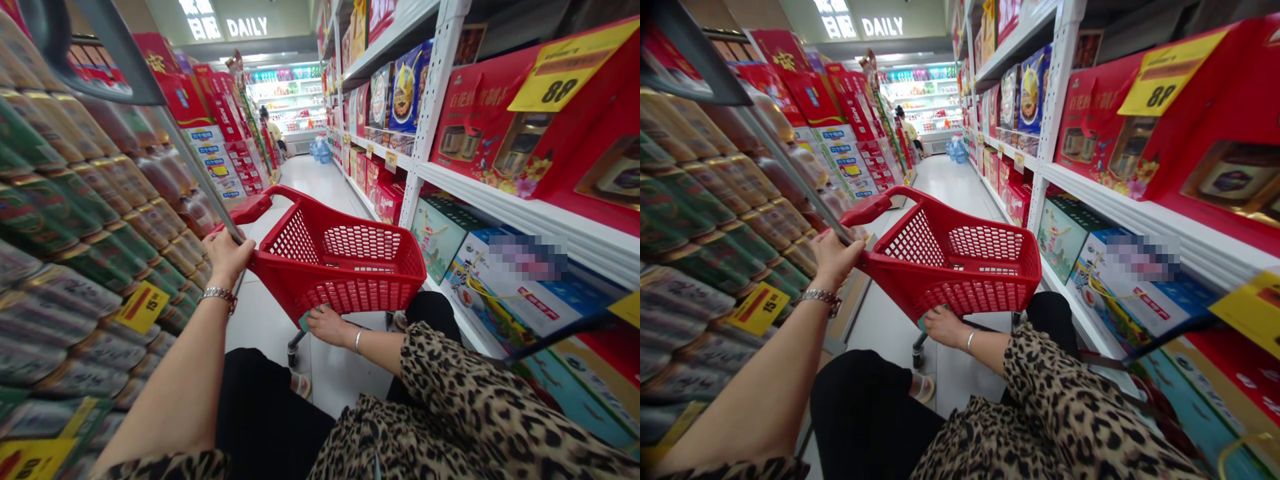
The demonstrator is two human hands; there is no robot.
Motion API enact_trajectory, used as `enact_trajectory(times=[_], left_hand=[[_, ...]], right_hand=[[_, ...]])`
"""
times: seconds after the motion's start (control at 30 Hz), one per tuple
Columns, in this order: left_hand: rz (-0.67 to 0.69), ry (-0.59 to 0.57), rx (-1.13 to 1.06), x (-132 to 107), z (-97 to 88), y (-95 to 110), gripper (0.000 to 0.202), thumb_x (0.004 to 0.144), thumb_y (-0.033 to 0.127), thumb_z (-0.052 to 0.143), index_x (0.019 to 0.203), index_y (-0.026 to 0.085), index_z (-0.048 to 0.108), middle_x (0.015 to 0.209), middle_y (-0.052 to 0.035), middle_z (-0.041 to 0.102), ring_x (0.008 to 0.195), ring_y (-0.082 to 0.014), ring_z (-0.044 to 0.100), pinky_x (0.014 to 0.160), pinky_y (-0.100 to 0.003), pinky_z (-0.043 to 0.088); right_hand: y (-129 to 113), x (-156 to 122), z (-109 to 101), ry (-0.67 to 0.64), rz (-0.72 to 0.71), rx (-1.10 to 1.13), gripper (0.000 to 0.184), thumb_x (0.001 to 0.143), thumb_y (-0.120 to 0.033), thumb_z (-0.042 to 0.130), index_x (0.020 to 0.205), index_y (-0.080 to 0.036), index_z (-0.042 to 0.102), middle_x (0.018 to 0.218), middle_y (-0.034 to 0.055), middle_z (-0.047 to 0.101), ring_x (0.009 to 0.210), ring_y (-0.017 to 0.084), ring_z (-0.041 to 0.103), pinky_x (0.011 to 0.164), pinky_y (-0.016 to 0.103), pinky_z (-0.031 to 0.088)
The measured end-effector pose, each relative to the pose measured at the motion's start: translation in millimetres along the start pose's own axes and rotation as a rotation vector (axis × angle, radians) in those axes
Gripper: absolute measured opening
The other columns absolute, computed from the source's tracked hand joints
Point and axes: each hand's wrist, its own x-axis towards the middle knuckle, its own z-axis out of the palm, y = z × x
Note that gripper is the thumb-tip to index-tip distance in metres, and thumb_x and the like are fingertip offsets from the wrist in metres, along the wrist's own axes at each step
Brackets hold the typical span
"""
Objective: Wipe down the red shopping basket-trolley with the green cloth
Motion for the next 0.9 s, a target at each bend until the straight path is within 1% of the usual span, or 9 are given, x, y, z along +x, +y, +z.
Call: enact_trajectory(times=[0.1,0.23,0.3,0.5,0.57,0.67,0.73,0.8,0.9], left_hand=[[-0.011,-0.009,-0.007,1.7,-0.5,-1.8,0.015,0.066,0.034,0.059,0.076,0.026,0.052,0.077,-0.0057,0.067,0.092,-0.0324,0.068,0.112,-0.053,0.036],[-0.010,-0.007,-0.017,5.5,1.0,-4.8,0.016,0.066,0.035,0.059,0.076,0.027,0.050,0.076,-0.0045,0.065,0.091,-0.0313,0.064,0.111,-0.051,0.036],[0.004,-0.019,-0.016,6.9,1.6,-5.5,0.015,0.066,0.036,0.059,0.075,0.027,0.049,0.075,-0.0044,0.063,0.091,-0.0311,0.062,0.110,-0.052,0.037],[0.009,-0.021,-0.031,7.3,2.7,-5.7,0.014,0.069,0.036,0.058,0.074,0.028,0.048,0.073,-0.0039,0.059,0.089,-0.0302,0.059,0.109,-0.053,0.035],[0.009,-0.022,-0.030,7.3,3.3,-6.0,0.014,0.070,0.036,0.058,0.075,0.028,0.049,0.073,-0.0037,0.058,0.089,-0.0298,0.058,0.110,-0.052,0.034],[0.007,-0.024,-0.015,8.2,3.6,-5.7,0.014,0.070,0.037,0.058,0.077,0.027,0.051,0.073,-0.0036,0.058,0.089,-0.0298,0.058,0.109,-0.050,0.034],[-0.006,-0.030,-0.001,9.8,3.1,-4.5,0.014,0.071,0.037,0.057,0.078,0.026,0.052,0.073,-0.0037,0.059,0.090,-0.0298,0.058,0.108,-0.049,0.035],[-0.026,-0.046,0.017,12.2,2.1,-2.8,0.015,0.070,0.037,0.056,0.079,0.025,0.054,0.074,-0.0039,0.060,0.092,-0.0297,0.059,0.109,-0.048,0.035],[-0.052,-0.072,0.041,16.6,0.6,-0.9,0.015,0.068,0.036,0.056,0.078,0.025,0.053,0.073,-0.0033,0.060,0.094,-0.0289,0.060,0.111,-0.046,0.035]], right_hand=[[5.3,-9.9,2.7,-0.038,-0.013,-0.016,0.018,0.099,-0.009,0.059,0.090,-0.015,0.074,0.106,0.0092,0.073,0.098,0.020,0.056,0.079,0.035,0.041],[15.7,-41.8,1.3,-0.027,0.059,-0.055,0.022,0.103,-0.012,0.052,0.104,-0.015,0.074,0.117,0.0094,0.073,0.104,0.022,0.056,0.082,0.037,0.043],[23.0,-62.8,-1.1,-0.024,0.087,-0.084,0.023,0.104,-0.014,0.052,0.109,-0.015,0.074,0.122,0.0096,0.072,0.106,0.022,0.056,0.084,0.037,0.043],[48.9,-135.4,-11.0,0.011,0.148,-0.168,0.026,0.103,-0.012,0.052,0.108,-0.019,0.077,0.127,0.0096,0.071,0.109,0.023,0.057,0.085,0.038,0.043],[57.3,-160.6,-15.6,0.026,0.195,-0.186,0.026,0.101,-0.012,0.055,0.108,-0.021,0.078,0.127,0.0093,0.072,0.109,0.023,0.058,0.083,0.038,0.042],[67.5,-197.0,-25.3,0.055,0.271,-0.247,0.020,0.097,-0.011,0.062,0.101,-0.021,0.079,0.122,0.0095,0.074,0.105,0.024,0.059,0.080,0.037,0.040],[71.2,-217.8,-35.4,0.105,0.334,-0.305,0.020,0.095,-0.008,0.063,0.095,-0.021,0.078,0.116,0.0089,0.076,0.101,0.024,0.059,0.078,0.036,0.039],[71.8,-232.3,-49.9,0.196,0.383,-0.355,0.023,0.094,-0.005,0.062,0.094,-0.021,0.078,0.111,0.0073,0.077,0.099,0.024,0.058,0.077,0.036,0.038],[69.2,-235.7,-79.4,0.373,0.392,-0.350,0.033,0.094,-0.003,0.057,0.108,-0.024,0.078,0.118,0.0061,0.077,0.101,0.025,0.056,0.079,0.038,0.038]])
